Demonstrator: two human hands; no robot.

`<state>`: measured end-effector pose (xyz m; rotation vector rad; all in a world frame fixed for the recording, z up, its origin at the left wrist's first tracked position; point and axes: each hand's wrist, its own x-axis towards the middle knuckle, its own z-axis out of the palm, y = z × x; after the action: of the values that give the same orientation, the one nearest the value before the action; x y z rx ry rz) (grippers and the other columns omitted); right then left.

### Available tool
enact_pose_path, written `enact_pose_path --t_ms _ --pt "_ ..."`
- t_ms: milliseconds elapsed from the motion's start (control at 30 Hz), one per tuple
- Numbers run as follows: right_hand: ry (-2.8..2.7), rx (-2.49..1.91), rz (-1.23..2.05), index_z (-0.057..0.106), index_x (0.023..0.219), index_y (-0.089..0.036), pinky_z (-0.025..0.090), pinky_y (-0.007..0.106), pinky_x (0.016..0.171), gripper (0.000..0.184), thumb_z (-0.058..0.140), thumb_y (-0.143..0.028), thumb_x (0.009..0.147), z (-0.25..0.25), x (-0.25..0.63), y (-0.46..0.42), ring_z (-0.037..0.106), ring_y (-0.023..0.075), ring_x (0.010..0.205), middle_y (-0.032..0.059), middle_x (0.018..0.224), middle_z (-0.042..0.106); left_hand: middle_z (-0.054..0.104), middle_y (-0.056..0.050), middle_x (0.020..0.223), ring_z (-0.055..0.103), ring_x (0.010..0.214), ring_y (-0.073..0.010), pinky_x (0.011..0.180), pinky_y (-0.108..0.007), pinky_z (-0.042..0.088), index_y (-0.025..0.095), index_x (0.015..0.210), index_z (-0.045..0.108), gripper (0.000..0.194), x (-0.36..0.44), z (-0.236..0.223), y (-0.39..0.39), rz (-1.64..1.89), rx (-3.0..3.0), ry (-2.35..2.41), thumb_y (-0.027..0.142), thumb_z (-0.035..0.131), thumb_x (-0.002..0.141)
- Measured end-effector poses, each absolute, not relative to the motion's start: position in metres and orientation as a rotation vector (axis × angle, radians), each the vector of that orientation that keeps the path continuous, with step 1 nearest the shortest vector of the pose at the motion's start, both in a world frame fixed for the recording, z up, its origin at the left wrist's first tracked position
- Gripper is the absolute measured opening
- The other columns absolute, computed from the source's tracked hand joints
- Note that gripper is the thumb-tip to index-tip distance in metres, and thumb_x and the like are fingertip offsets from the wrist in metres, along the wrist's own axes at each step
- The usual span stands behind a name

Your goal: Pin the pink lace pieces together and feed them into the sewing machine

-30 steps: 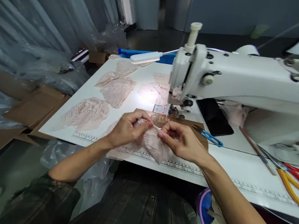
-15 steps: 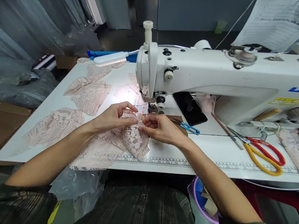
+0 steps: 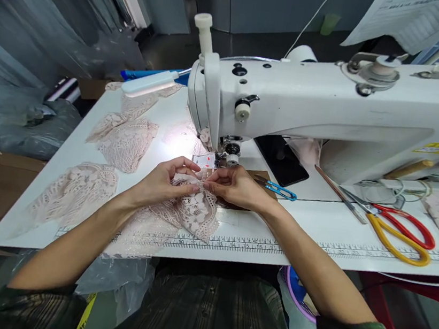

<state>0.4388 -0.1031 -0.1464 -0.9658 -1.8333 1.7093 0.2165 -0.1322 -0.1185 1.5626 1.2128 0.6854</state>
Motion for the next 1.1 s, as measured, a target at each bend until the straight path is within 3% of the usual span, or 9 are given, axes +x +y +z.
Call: enact_pose_path --t_ms 167,367,467,633,733,933,1100 --pt "-1.728 -0.931 1.696 0.061 0.087 -0.016 0.048 0.026 0.066 0.032 0.065 -0.048 0.086 -0.148 0.439 -0.103 0.058 0.0127 0.072 0.0031 0.079 0.063 0.071 -0.006 0.096 0.067 0.088 -0.0176 0.078 -0.031 0.053 0.017 0.106 0.064 0.035 0.218 -0.117 -0.133 0.685 1.693 1.269 0.033 0.074 0.077" --pt "-1.812 -0.951 1.572 0.057 0.087 -0.017 0.049 0.028 0.074 0.039 0.045 -0.052 0.097 -0.144 0.441 -0.103 0.060 0.0143 0.078 0.0046 0.082 0.063 0.073 -0.004 0.088 0.068 0.082 -0.0166 0.077 -0.029 0.054 0.018 0.088 0.069 0.011 0.222 -0.122 -0.136 0.825 1.891 1.199 0.027 0.068 0.082" --pt "-1.846 -1.000 1.509 0.059 0.088 -0.017 0.046 0.027 0.070 0.039 0.042 -0.051 0.098 -0.143 0.443 -0.105 0.058 0.0138 0.074 0.0038 0.079 0.061 0.072 -0.005 0.084 0.068 0.079 -0.0165 0.074 -0.030 0.055 0.019 0.080 0.065 0.003 0.222 -0.127 -0.136 0.946 2.053 1.122 0.018 0.062 0.081" --pt "-1.964 -0.970 1.439 0.061 0.101 -0.016 0.038 0.023 0.055 0.027 0.055 -0.041 0.093 -0.142 0.445 -0.111 0.047 0.0099 0.061 -0.0001 0.072 0.056 0.072 -0.006 0.087 0.068 0.082 -0.0174 0.069 -0.030 0.056 0.019 0.073 0.061 0.013 0.220 -0.135 -0.133 1.042 2.264 1.059 0.010 0.055 0.079" --pt "-1.956 -0.919 1.441 0.060 0.105 -0.016 0.037 0.022 0.054 0.026 0.060 -0.038 0.090 -0.140 0.445 -0.115 0.046 0.0086 0.059 -0.0020 0.069 0.053 0.071 -0.006 0.087 0.069 0.081 -0.0165 0.067 -0.028 0.056 0.019 0.075 0.060 0.013 0.219 -0.139 -0.131 1.081 2.359 1.020 0.008 0.056 0.081" --pt "-1.943 -0.909 1.389 0.058 0.089 -0.015 0.035 0.023 0.056 0.018 0.059 -0.033 0.090 -0.137 0.439 -0.117 0.042 0.0081 0.059 -0.0023 0.069 0.050 0.072 -0.004 0.084 0.069 0.077 -0.0137 0.063 -0.025 0.057 0.017 0.080 0.060 0.011 0.219 -0.142 -0.127 1.236 2.588 0.833 0.006 0.059 0.083" --pt "-1.682 -0.990 1.409 0.050 0.081 -0.017 0.031 0.024 0.053 0.017 0.053 -0.031 0.090 -0.143 0.422 -0.125 0.039 0.0090 0.058 -0.0023 0.066 0.046 0.071 -0.001 0.076 0.069 0.072 -0.0130 0.064 -0.026 0.054 0.018 0.076 0.056 0.012 0.224 -0.144 -0.127 1.148 2.670 0.784 0.009 0.061 0.083"
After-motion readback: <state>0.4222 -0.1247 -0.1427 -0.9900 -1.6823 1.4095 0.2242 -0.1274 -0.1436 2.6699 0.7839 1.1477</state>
